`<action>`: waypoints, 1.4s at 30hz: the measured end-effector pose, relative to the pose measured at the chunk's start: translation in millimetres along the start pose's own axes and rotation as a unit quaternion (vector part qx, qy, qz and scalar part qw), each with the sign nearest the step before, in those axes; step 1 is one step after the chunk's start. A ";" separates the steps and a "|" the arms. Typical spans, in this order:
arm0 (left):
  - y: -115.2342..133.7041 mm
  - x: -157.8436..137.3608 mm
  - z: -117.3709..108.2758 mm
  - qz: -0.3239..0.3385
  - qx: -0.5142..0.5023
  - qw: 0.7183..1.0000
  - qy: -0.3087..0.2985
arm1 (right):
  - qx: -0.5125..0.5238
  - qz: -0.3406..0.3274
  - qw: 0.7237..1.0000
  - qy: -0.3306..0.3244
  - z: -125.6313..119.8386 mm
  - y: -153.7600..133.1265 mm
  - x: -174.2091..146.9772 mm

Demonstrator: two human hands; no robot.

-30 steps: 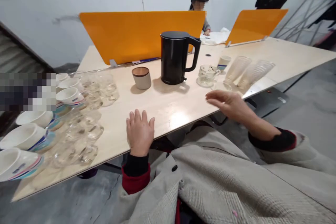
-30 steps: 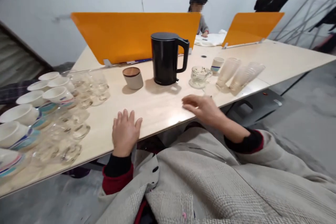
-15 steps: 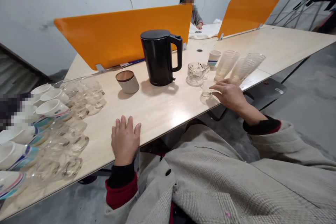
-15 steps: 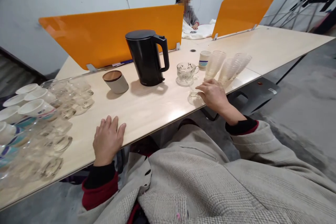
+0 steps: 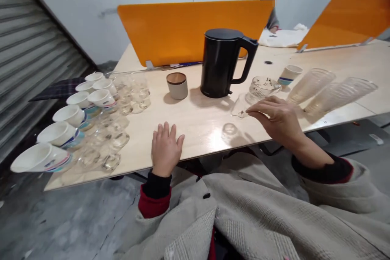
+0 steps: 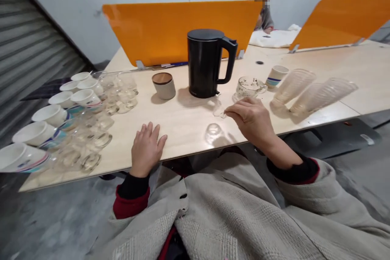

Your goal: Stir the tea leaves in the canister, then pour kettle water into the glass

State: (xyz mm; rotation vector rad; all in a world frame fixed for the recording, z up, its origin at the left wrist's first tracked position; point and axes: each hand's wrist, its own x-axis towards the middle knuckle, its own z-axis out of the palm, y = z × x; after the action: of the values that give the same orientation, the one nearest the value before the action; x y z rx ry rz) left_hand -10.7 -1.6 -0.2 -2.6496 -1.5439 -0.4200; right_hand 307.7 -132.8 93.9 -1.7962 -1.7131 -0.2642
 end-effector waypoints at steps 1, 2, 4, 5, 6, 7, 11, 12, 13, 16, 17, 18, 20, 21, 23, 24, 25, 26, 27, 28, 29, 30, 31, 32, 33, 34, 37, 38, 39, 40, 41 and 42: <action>0.5 -0.3 -0.7 -0.003 -0.002 1.000 -0.001 | 0.013 -0.017 1.000 -0.017 7.7 -11.6 9.8; 0.9 -0.6 -1.2 -0.006 -0.003 1.000 0.000 | 0.024 -0.037 0.998 -0.035 16.7 -22.5 19.5; 1.3 -1.1 -1.8 -0.008 -0.010 1.000 -0.002 | 0.038 -0.076 0.994 -0.067 37.2 -42.2 38.0; 1.3 -1.3 -2.0 -0.010 -0.014 1.000 -0.004 | 0.039 -0.092 0.992 -0.082 48.1 -50.7 46.6; 1.4 -1.4 -2.0 -0.012 -0.018 1.000 -0.007 | 0.036 -0.106 0.989 -0.095 58.8 -58.5 54.7; 1.4 -1.4 -2.0 -0.015 -0.022 1.000 -0.008 | 0.029 -0.115 0.987 -0.107 69.1 -65.5 62.4; 2.0 -1.5 -1.8 -0.019 -0.030 0.999 -0.001 | -0.011 -0.146 0.978 -0.147 102.9 -86.7 88.0; 2.3 -1.6 -2.0 -0.019 -0.032 0.999 0.000 | -0.015 -0.153 0.976 -0.156 109.3 -90.4 92.7; 2.6 -1.8 -2.4 -0.019 -0.033 0.999 0.000 | -0.017 -0.159 0.973 -0.166 114.9 -93.4 96.5; 3.6 -2.3 -4.6 -0.020 -0.037 0.999 -0.005 | -0.013 -0.167 0.967 -0.191 127.4 -99.0 102.5; 3.9 -2.3 -5.4 -0.020 -0.037 0.999 -0.007 | -0.011 -0.168 0.966 -0.197 130.2 -100.0 102.8; 4.1 -2.4 -6.2 -0.021 -0.038 0.999 -0.009 | -0.009 -0.170 0.965 -0.200 132.2 -100.7 102.5; 4.4 -2.4 -7.4 -0.021 -0.039 0.999 -0.012 | -0.010 -0.172 0.964 -0.201 134.3 -101.6 101.0; 4.5 -2.4 -7.9 -0.021 -0.039 0.999 -0.012 | -0.012 -0.173 0.965 -0.198 134.5 -101.8 100.0; 4.6 -2.3 -8.5 -0.021 -0.039 0.999 -0.012 | -0.018 -0.173 0.966 -0.193 133.7 -102.0 98.3; 4.7 -2.3 -8.8 -0.021 -0.039 0.999 -0.011 | -0.020 -0.174 0.966 -0.191 133.0 -102.0 97.6; 4.7 -2.3 -9.0 -0.021 -0.038 0.999 -0.011 | -0.023 -0.174 0.966 -0.190 132.2 -102.0 97.1; 4.8 -2.4 -9.2 -0.021 -0.036 0.999 -0.011 | -0.028 -0.173 0.966 -0.190 131.4 -101.9 96.6; 4.9 -2.4 -9.3 -0.020 -0.035 0.999 -0.012 | -0.032 -0.172 0.966 -0.190 130.6 -101.8 96.1; 5.0 -2.5 -9.3 -0.020 -0.033 0.999 -0.012 | -0.037 -0.171 0.966 -0.192 130.0 -101.6 95.7; 5.1 -2.5 -9.2 -0.020 -0.032 0.999 -0.012 | -0.040 -0.171 0.965 -0.194 129.5 -101.4 95.3; 5.1 -2.5 -8.9 -0.020 -0.032 0.999 -0.012 | -0.042 -0.172 0.965 -0.195 129.0 -101.1 94.7; 5.0 -2.5 -8.5 -0.021 -0.031 0.999 -0.012 | -0.042 -0.173 0.965 -0.194 128.6 -100.8 94.1; 4.9 -2.4 -8.1 -0.021 -0.031 0.999 -0.011 | -0.043 -0.175 0.965 -0.193 128.1 -100.4 93.4; 4.7 -2.3 -7.6 -0.021 -0.031 0.999 -0.010 | -0.045 -0.176 0.965 -0.191 127.7 -100.1 92.7; 4.4 -2.2 -7.1 -0.020 -0.031 0.999 -0.010 | -0.048 -0.176 0.965 -0.188 127.2 -99.9 92.0; 3.9 -2.0 -6.6 -0.019 -0.032 0.999 -0.009 | -0.059 -0.175 0.965 -0.185 124.9 -100.6 90.0; 3.9 -2.0 -6.8 -0.019 -0.033 0.999 -0.010 | -0.061 -0.175 0.964 -0.188 123.6 -101.1 89.5; 3.9 -2.1 -7.0 -0.020 -0.033 0.999 -0.011 | -0.062 -0.175 0.963 -0.193 121.9 -101.7 89.0; 4.0 -2.3 -7.3 -0.021 -0.033 0.999 -0.011 | -0.061 -0.174 0.963 -0.197 119.7 -102.1 88.7; 4.1 -2.5 -7.5 -0.021 -0.032 0.999 -0.011 | -0.056 -0.171 0.964 -0.197 116.8 -102.3 88.6; 4.2 -2.8 -7.7 -0.021 -0.031 0.999 -0.010 | -0.048 -0.166 0.966 -0.192 113.5 -101.9 89.1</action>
State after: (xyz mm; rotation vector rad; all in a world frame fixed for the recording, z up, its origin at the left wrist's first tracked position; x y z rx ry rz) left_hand -10.0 -7.4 6.8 -2.6787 -1.6197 -0.4526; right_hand 191.2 -0.3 85.3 -1.7004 -2.3155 -0.1436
